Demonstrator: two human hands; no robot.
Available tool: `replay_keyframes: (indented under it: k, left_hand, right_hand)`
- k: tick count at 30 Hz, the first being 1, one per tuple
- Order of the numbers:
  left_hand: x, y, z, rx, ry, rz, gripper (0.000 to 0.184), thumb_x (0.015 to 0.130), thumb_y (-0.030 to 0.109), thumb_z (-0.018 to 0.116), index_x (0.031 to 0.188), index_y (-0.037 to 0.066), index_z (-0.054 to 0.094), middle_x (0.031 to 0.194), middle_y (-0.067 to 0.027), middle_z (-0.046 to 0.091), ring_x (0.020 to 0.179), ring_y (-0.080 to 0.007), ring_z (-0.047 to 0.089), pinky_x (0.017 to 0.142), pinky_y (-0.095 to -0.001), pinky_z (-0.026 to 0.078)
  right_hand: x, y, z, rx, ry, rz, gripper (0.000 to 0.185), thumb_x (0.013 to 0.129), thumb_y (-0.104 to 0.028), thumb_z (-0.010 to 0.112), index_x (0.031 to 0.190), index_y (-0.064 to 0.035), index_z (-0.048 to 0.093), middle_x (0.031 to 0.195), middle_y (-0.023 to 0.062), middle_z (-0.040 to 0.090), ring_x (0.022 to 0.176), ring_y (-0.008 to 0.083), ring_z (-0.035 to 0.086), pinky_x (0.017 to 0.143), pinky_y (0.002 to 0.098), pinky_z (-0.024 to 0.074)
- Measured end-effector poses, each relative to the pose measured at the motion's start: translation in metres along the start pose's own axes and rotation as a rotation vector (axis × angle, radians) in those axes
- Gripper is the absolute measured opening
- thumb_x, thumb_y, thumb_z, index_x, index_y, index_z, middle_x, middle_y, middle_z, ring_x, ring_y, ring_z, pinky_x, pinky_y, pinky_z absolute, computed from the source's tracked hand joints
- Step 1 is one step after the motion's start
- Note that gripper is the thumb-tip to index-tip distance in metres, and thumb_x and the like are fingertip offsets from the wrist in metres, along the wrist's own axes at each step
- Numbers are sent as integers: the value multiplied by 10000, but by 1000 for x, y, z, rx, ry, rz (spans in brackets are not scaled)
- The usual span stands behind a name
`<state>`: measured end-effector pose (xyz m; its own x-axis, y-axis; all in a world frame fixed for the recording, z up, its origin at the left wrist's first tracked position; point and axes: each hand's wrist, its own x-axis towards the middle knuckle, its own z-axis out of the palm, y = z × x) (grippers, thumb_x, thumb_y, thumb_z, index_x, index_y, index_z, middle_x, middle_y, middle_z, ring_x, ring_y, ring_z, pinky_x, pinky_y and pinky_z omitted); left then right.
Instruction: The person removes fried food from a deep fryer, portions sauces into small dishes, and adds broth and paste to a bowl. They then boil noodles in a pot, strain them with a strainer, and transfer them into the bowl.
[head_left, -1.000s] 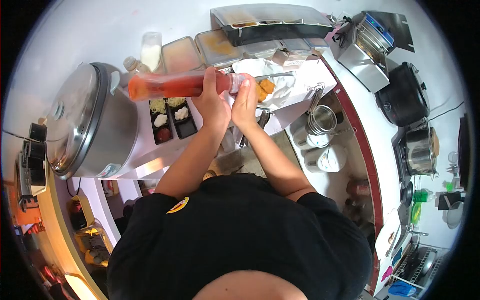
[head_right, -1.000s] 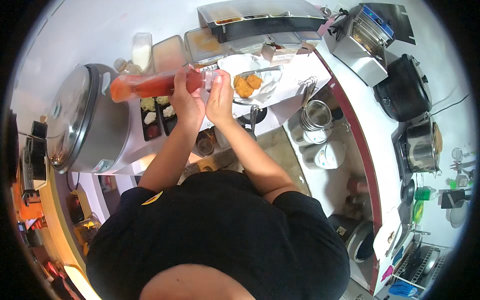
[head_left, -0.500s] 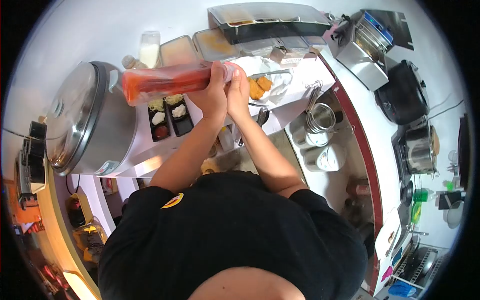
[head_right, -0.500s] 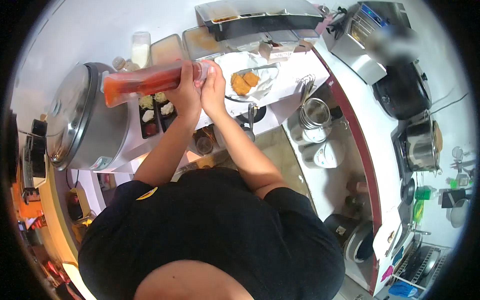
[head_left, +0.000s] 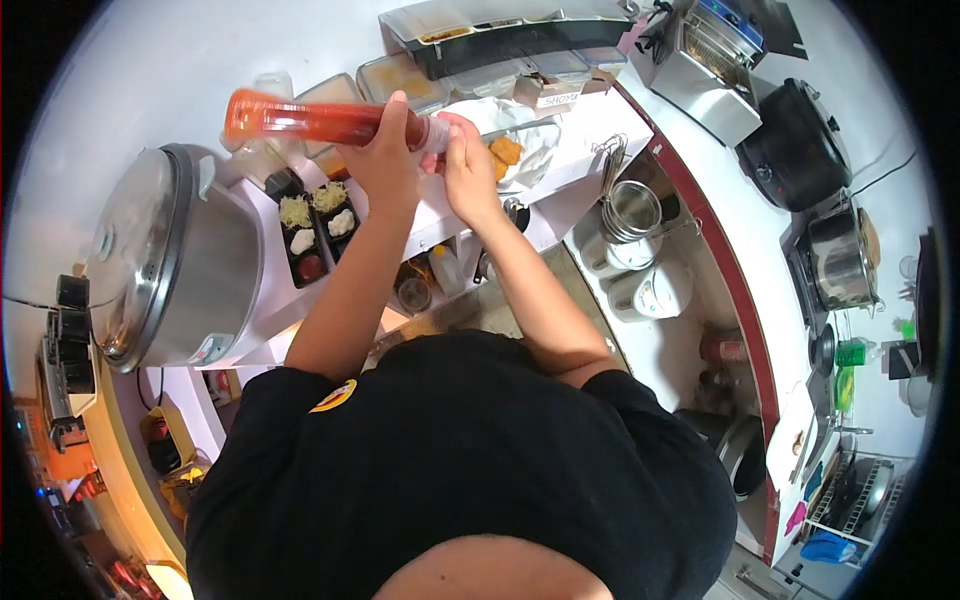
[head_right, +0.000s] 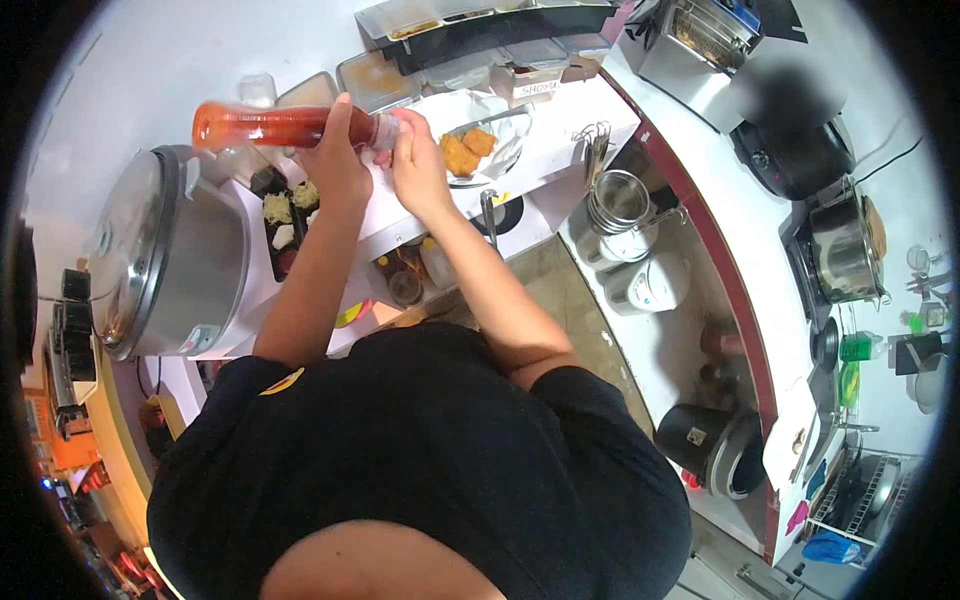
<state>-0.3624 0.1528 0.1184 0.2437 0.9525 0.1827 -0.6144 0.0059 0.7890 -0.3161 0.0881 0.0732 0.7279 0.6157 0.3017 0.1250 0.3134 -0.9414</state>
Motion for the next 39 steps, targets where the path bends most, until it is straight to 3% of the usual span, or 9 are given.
replay_keyframes:
  k: [14,16,17,21,24,27,29,33,39]
  left_hand:
    - [8,25,-7,340,-411,90,266,715,133,690,894,8,539,793,-70,568,617,-135,542,559,-276,464]
    - [12,39,-4,-11,-344,-407,210,723,101,663,789,-1,491,675,-67,541,523,-147,535,499,-264,464]
    - [19,41,-7,-12,-341,-402,210,723,101,663,789,-1,491,675,-67,541,523,-147,535,499,-264,464]
    - [49,60,-33,199,-557,-368,258,733,116,640,891,-36,504,757,-103,554,660,-220,581,581,-389,519]
    - [52,67,-46,70,-633,-402,532,709,154,603,1161,-69,430,967,-146,565,846,-253,572,761,-402,478]
    - [59,79,-66,-49,-696,-386,591,651,113,589,1190,-57,413,1008,-150,563,882,-253,570,788,-380,470]
    - [65,87,-84,-83,-698,-399,671,582,80,593,1215,-37,402,1041,-143,564,924,-249,565,812,-363,460]
    - [66,83,-122,139,-710,-373,720,506,24,596,1206,0,428,1061,-110,570,944,-221,566,838,-341,455]
    - [63,54,-147,307,-603,-279,770,536,-108,561,1255,64,342,1071,-89,515,1003,-212,513,860,-303,432]
  right_hand:
    - [-12,10,-6,40,-126,96,313,858,-36,291,1157,-7,376,737,50,526,674,105,486,641,228,407]
    - [-14,44,-19,91,-133,143,301,881,-70,329,1177,-40,371,799,47,549,716,102,492,653,215,395]
    - [-16,40,-22,91,-139,141,301,881,-70,329,1177,-40,371,799,47,549,716,102,492,653,215,395]
    - [-5,15,-35,-52,-82,185,488,883,-285,442,1305,-106,273,1227,88,413,959,152,471,784,321,405]
    - [10,-25,-17,-65,-407,-19,602,869,-242,486,1363,-95,174,1242,126,421,956,170,485,803,297,416]
    - [27,-27,-5,-278,-835,-260,690,857,-316,539,1381,-100,144,1274,129,400,1049,178,463,860,297,387]
    - [39,-23,-7,-3,-1014,175,775,815,-431,570,1382,-88,167,1310,113,376,1164,208,390,924,341,357]
    - [48,-25,38,247,-769,62,743,804,-244,633,1365,-50,188,1267,118,430,1163,196,412,931,327,372]
    - [36,-19,86,92,-725,-58,490,793,-148,638,1201,-14,402,1120,92,537,1040,148,488,901,298,385]
